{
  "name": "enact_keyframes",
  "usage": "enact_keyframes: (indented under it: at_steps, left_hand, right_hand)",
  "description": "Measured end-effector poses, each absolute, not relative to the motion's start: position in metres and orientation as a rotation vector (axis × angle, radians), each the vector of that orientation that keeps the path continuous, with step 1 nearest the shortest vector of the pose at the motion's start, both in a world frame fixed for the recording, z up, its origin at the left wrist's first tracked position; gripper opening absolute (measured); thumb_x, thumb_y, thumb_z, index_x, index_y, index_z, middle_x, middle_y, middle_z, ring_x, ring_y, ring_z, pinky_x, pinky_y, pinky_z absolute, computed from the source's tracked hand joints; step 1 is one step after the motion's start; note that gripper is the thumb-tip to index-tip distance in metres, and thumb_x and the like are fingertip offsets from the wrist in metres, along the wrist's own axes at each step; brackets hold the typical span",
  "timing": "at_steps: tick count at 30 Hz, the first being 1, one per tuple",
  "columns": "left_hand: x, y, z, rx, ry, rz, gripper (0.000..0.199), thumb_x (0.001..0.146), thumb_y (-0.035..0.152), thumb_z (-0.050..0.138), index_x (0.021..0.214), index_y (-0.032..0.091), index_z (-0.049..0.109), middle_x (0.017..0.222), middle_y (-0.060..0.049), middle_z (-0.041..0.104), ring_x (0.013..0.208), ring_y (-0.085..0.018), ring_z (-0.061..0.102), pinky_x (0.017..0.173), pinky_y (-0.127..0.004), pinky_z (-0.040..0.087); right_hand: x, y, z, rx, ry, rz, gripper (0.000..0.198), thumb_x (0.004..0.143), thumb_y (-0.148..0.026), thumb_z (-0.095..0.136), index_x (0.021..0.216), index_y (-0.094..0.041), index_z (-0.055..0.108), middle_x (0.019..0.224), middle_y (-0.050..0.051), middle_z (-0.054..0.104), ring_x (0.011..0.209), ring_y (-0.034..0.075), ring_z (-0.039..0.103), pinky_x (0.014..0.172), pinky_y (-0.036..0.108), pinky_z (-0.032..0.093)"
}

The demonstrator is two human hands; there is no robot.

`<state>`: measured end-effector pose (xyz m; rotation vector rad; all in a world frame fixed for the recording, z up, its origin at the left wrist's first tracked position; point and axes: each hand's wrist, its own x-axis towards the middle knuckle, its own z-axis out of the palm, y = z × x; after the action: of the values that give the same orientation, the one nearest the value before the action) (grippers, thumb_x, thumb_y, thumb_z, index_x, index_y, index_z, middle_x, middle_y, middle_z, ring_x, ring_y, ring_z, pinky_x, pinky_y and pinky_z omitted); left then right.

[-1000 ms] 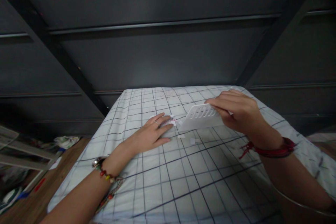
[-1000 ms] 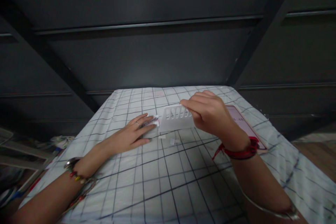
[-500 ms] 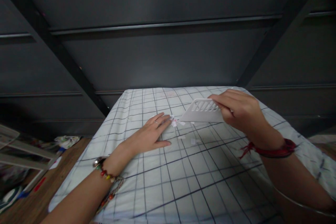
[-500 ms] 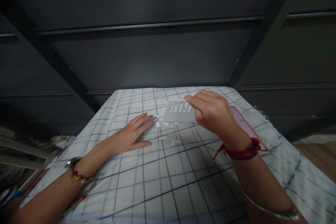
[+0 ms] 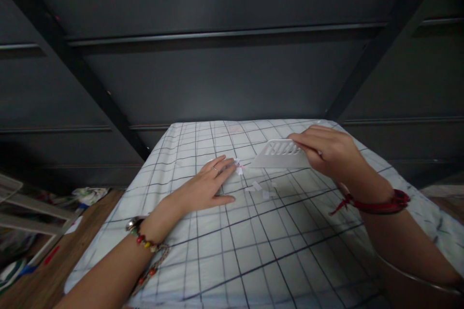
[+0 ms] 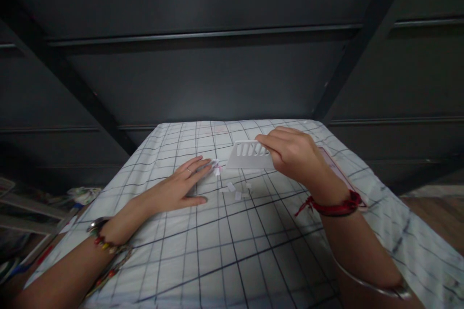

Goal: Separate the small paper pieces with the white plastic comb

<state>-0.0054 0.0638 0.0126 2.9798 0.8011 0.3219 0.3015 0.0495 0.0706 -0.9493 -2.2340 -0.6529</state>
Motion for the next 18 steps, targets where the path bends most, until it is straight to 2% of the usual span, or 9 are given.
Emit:
enact_keyframes:
  at_steps: [10, 18]
  left_hand:
    - [-0.006, 0.064, 0.012, 2.946, 0.882, 0.280, 0.077, 0.088, 0.060, 0.047, 0.139, 0.006, 0.027, 0.144, -0.023, 0.027, 0.135, -0.037, 0.017, 0.108, -0.049, 0.026]
    - [-0.008, 0.063, 0.014, 2.931, 0.836, 0.284, 0.070, 0.089, 0.055, 0.049, 0.145, 0.022, 0.023, 0.148, -0.016, 0.022, 0.135, -0.038, 0.018, 0.107, -0.055, 0.024]
  right_hand:
    - [0.275, 0.041, 0.073, -0.892, -2.313, -0.730, 0.035, 0.071, 0.002, 0.040, 0.089, -0.016, 0.064, 0.070, 0.003, 0.064, 0.066, 0.015, 0.056, 0.061, 0.029, 0.043]
    - [0.288, 0.038, 0.078, -0.912, -2.267, -0.759, 0.030, 0.073, -0.001, 0.042, 0.089, -0.016, 0.062, 0.070, 0.003, 0.063, 0.067, 0.016, 0.055, 0.062, 0.030, 0.043]
